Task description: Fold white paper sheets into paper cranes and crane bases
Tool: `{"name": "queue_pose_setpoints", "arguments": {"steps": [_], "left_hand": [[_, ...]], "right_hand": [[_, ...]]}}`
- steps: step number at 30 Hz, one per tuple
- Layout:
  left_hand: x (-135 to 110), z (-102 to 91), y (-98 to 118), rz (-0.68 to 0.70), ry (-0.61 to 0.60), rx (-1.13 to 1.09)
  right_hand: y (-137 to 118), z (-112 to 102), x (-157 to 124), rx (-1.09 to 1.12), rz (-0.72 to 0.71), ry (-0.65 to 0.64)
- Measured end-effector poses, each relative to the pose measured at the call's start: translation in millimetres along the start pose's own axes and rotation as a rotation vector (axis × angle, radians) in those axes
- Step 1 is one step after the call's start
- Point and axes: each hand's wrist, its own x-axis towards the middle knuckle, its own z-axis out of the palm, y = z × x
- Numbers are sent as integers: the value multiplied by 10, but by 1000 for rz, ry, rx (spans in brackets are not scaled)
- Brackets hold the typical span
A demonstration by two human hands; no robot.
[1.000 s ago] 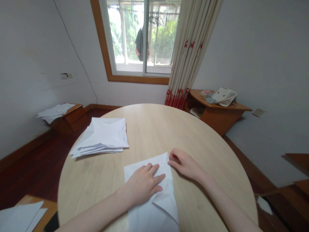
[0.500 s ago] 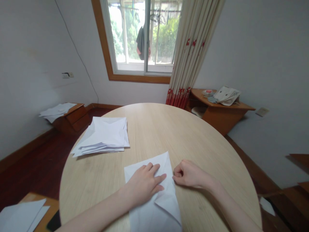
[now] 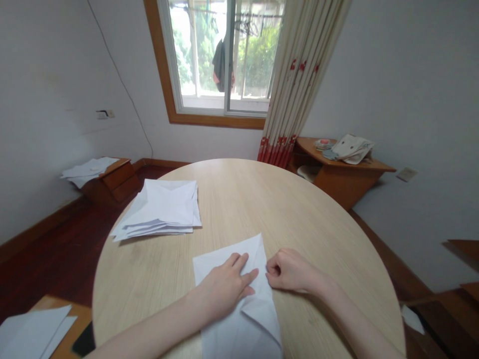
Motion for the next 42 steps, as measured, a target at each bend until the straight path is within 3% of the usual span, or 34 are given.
{"name": "queue_pose_setpoints", "arguments": {"steps": [10,24,42], "left_hand": [[-10,-27,-3,5,-10,-51],[-11,-17,-6,5,14,-43],[0,-8,4,1,29,-5]], "right_hand": [[170,84,126,-124,-43,149],[308,134,323,-111,81,283],[342,129,512,-55,211,358]]}}
